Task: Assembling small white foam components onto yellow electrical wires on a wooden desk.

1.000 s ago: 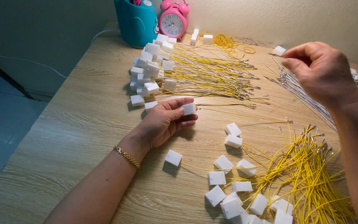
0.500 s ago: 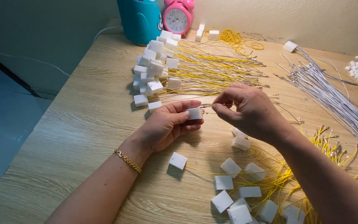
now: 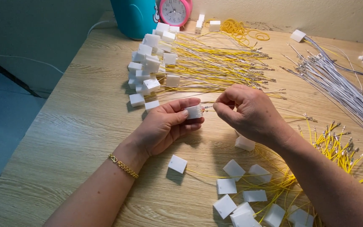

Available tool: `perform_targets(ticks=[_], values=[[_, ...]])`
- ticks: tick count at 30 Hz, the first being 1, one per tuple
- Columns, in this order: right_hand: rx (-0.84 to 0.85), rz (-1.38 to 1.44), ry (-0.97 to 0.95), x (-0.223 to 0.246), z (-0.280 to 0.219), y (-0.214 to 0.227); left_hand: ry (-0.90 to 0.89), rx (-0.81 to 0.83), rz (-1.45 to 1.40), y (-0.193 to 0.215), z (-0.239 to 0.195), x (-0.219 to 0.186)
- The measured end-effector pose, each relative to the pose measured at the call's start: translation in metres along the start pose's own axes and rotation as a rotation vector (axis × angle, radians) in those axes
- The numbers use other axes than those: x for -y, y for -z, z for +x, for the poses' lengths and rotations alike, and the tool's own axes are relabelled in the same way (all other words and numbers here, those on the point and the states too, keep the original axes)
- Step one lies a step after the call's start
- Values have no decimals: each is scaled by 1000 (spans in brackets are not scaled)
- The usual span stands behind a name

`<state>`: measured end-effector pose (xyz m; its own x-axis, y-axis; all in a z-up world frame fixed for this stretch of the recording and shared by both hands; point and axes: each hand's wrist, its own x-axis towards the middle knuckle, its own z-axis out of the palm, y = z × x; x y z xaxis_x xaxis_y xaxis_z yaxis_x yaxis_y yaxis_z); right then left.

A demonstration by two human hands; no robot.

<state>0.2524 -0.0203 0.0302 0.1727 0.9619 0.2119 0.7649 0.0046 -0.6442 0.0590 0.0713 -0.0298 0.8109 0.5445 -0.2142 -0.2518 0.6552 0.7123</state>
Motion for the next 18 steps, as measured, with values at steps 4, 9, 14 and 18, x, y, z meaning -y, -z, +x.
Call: perform_targets(ticks=[4,9,14,18], values=[[-8,5,-1,0,1,-1,-6,15,-24,4,3,3],[-4,-3,-5,-2,0,-3,-14,21,-16,5,4,4],[-6,15,4,-2,0,-3,-10,22,-17,5,4,3],[-16,-8,40,1,-1,-3,-24,26,-20,6,4,5]])
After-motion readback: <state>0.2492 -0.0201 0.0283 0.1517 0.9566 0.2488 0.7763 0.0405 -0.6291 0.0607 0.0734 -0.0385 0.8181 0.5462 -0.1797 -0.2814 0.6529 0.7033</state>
